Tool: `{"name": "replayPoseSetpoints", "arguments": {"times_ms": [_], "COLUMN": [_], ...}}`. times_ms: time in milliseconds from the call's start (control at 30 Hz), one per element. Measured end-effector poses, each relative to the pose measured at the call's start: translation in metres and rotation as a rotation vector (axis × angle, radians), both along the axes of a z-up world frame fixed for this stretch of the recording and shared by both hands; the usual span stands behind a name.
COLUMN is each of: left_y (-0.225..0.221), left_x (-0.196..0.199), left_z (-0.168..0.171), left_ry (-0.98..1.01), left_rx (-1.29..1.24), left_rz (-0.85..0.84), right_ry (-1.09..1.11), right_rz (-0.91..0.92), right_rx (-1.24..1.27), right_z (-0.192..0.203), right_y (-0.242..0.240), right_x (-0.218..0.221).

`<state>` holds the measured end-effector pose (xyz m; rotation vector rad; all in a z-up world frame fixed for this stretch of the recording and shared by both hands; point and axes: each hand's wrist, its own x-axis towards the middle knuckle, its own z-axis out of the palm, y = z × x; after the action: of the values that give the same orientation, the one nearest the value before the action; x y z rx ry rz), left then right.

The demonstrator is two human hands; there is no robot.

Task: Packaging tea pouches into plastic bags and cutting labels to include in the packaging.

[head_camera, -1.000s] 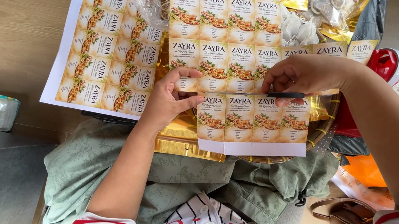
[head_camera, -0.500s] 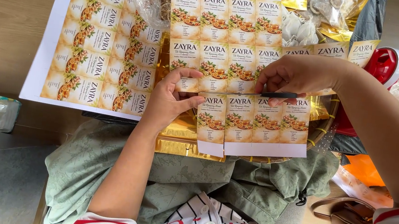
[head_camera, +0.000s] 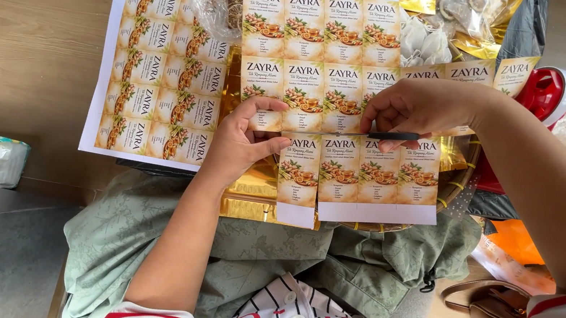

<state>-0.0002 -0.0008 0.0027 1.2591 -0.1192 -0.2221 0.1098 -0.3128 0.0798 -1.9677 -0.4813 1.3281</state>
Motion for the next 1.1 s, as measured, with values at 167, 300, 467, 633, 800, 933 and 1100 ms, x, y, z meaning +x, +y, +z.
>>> {"name": "replayPoseSetpoints", "arguments": {"times_ms": [167,300,467,633,800,933,1100], "left_y": [-0.002,0.000,0.002,0.002,-0.005,-0.004,0.008], "left_x": [0.000,0.002,0.002,0.003,-0.001,-0.005,-0.014], "left_z": [0.001,-0.005,0.000,-0.006,0.008,0.011,0.007], "left_ry": [0.009,0.015,0.021,0.005,-0.012,-0.043,-0.128], "left_rx": [0.006,0.010,-0.001,-0.006,0.238,0.244,0.064], "left_rz": [-0.002,0.004,-0.004,0.002,0.023,0.040,0.144], "right_ry": [-0.013,-0.017,-0.038,-0.145,-0.484,-0.768,-1.046], "right_rz": [-0.002,-0.004,-0.030,-0.097,-0.561,-0.856,-1.170], "right_rx": [-0.017,-0.014,-0.002,-0.053,0.075,0.186,-0.082], "right_z": [0.002,-0.001,-0.001,0.046,0.048,0.003,-0.070], "right_y": [0.005,0.002,-0.004,-0.020,-0.068,-0.077,-0.096], "right_x": [-0.001,0.001,-0.001,-0.032,-0.098,-0.163,-0.215]}}
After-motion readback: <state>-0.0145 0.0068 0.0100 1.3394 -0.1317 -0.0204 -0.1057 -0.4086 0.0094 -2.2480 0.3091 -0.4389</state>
